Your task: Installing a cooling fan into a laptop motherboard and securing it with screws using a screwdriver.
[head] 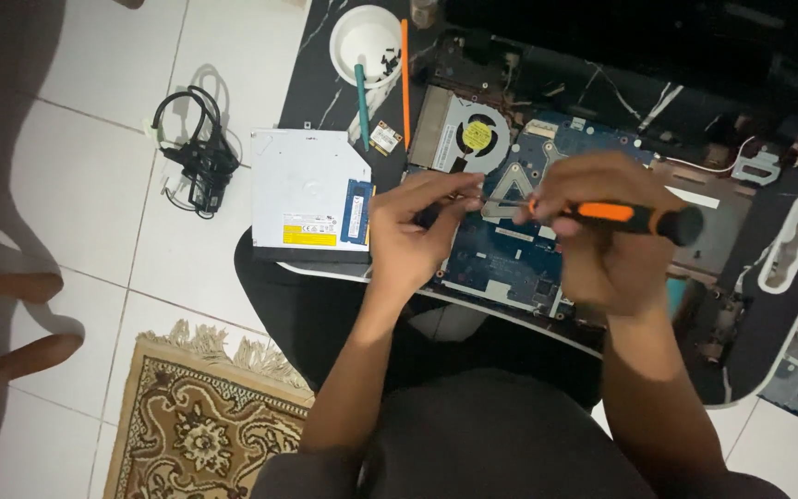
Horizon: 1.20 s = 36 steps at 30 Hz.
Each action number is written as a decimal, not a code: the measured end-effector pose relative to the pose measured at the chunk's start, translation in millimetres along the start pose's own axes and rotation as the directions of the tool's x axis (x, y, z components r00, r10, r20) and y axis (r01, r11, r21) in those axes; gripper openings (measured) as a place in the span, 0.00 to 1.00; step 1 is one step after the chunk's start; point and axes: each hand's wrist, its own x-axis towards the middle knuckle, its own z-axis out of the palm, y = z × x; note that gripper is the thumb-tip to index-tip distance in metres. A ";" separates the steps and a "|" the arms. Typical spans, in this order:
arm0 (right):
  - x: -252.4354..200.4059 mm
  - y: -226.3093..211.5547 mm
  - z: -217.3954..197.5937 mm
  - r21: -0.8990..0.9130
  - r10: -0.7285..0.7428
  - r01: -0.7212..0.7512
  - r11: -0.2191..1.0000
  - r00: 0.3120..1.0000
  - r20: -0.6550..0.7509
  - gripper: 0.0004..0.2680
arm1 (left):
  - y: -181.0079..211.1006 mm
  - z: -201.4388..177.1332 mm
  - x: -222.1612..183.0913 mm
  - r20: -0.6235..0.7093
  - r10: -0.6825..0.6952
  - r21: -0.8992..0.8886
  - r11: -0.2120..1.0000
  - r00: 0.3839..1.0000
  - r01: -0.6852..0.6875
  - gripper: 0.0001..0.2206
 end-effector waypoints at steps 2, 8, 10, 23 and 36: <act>2.3 4.1 2.2 -0.040 0.000 0.001 0.999 1.000 0.030 0.04 | -3.1 -5.1 3.8 0.016 0.069 0.083 0.994 0.997 -0.070 0.10; 20.8 -2.6 12.0 -0.181 0.029 -0.008 0.983 0.993 0.113 0.05 | -12.4 -12.0 14.4 0.038 0.179 0.257 0.949 0.983 -0.183 0.12; 22.9 -0.9 13.6 -0.182 0.045 -0.022 0.983 0.991 0.127 0.06 | -14.7 -12.2 16.5 0.038 0.197 0.272 0.941 0.980 -0.200 0.12; 20.2 16.0 20.8 -0.282 0.022 0.035 0.959 0.980 0.198 0.06 | -22.3 -6.3 8.1 0.116 0.128 0.457 0.874 0.985 -0.167 0.17; 19.3 20.5 23.7 -0.287 0.028 0.030 0.957 0.980 0.196 0.09 | -8.3 -23.7 -1.1 0.055 0.134 0.387 0.911 0.989 -0.145 0.18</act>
